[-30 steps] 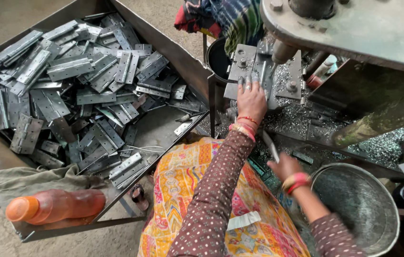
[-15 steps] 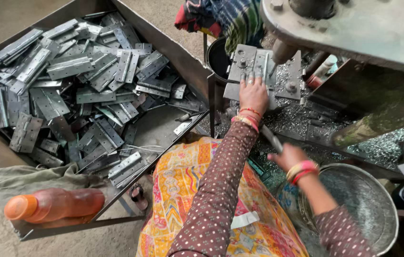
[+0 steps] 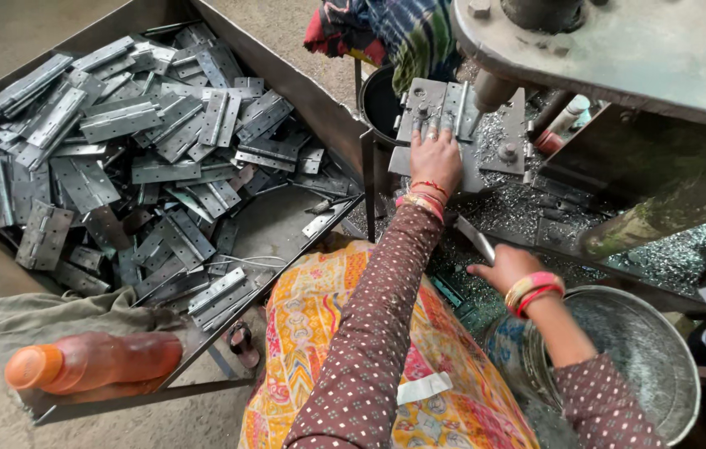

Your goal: The person sits in front of a metalworking machine, repeatedly picking up metal hinges from a bin with their left hand and placing them into the machine's die. They use their right hand to pull a lever, activating the press to shape the metal pieces. The processed hinges are then removed and returned to the bin.

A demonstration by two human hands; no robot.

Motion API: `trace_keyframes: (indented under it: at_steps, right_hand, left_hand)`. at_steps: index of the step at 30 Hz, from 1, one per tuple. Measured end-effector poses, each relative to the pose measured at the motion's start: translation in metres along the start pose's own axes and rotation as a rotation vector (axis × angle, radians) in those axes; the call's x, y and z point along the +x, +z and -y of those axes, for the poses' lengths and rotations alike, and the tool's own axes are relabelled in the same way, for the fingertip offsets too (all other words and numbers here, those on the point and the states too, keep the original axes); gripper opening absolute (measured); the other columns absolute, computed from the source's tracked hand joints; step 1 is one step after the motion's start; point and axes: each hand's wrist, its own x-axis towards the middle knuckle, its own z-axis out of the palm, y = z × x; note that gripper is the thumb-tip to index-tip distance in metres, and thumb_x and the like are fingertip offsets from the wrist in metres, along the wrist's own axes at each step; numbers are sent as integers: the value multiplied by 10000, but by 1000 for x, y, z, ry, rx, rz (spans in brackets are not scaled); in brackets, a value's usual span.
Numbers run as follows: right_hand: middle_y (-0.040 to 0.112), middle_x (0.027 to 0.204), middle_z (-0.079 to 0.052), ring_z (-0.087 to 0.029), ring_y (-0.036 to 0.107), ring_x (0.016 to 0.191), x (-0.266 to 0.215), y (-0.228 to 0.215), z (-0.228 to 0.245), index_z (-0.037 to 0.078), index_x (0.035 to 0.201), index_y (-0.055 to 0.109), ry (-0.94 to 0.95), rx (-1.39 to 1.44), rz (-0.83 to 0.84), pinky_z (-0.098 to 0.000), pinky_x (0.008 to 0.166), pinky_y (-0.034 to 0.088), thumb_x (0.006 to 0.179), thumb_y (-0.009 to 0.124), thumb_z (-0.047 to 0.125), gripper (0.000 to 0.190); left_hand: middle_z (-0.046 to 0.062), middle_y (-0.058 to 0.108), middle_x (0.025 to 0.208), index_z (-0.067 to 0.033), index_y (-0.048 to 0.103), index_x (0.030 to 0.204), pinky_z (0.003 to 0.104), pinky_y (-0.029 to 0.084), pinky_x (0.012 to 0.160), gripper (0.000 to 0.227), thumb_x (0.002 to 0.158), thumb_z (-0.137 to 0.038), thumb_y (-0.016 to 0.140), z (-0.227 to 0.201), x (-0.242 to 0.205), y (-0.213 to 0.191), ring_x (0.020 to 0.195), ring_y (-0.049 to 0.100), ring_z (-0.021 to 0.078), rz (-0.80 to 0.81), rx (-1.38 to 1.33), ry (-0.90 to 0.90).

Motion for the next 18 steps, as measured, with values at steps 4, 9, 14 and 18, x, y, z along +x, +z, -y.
trace_keyframes:
  at_steps: [4,9,14,18]
  right_hand:
    - [736,851,-233,-433,734,820,-28,76,6,15,1024,600,64,162,-199,-531,754,562,903,681,512,518]
    - [737,914,-257,-453,722,878,-25,93,-8,29,1040,637,109,203,-106,-533,791,563,879,718,532,535]
    - [748,957,-222,-415,723,900,-19,6,8,50,1103,637,75,209,-238,-508,814,559,923,695,566,550]
    - [714,1081,-162,-327,736,875,-44,-22,27,71,1172,631,13,355,-571,-470,804,558,922,710,473,480]
  left_hand:
    - [86,620,1383,-93,746,1122,574,307,1157,331,930,-184,491,4,10,10,1344,524,277,-14,-41,11]
    - [73,641,1376,-96,753,1115,548,324,1192,307,967,-182,498,3,-8,19,1348,545,266,-14,-70,19]
    - [85,666,1279,-97,763,1016,537,327,1150,291,926,-204,508,2,-12,-15,1308,563,271,-135,53,111]
    - [112,656,1262,-92,733,1150,486,352,1193,290,1008,-187,498,-18,-86,-37,1237,599,279,129,76,176]
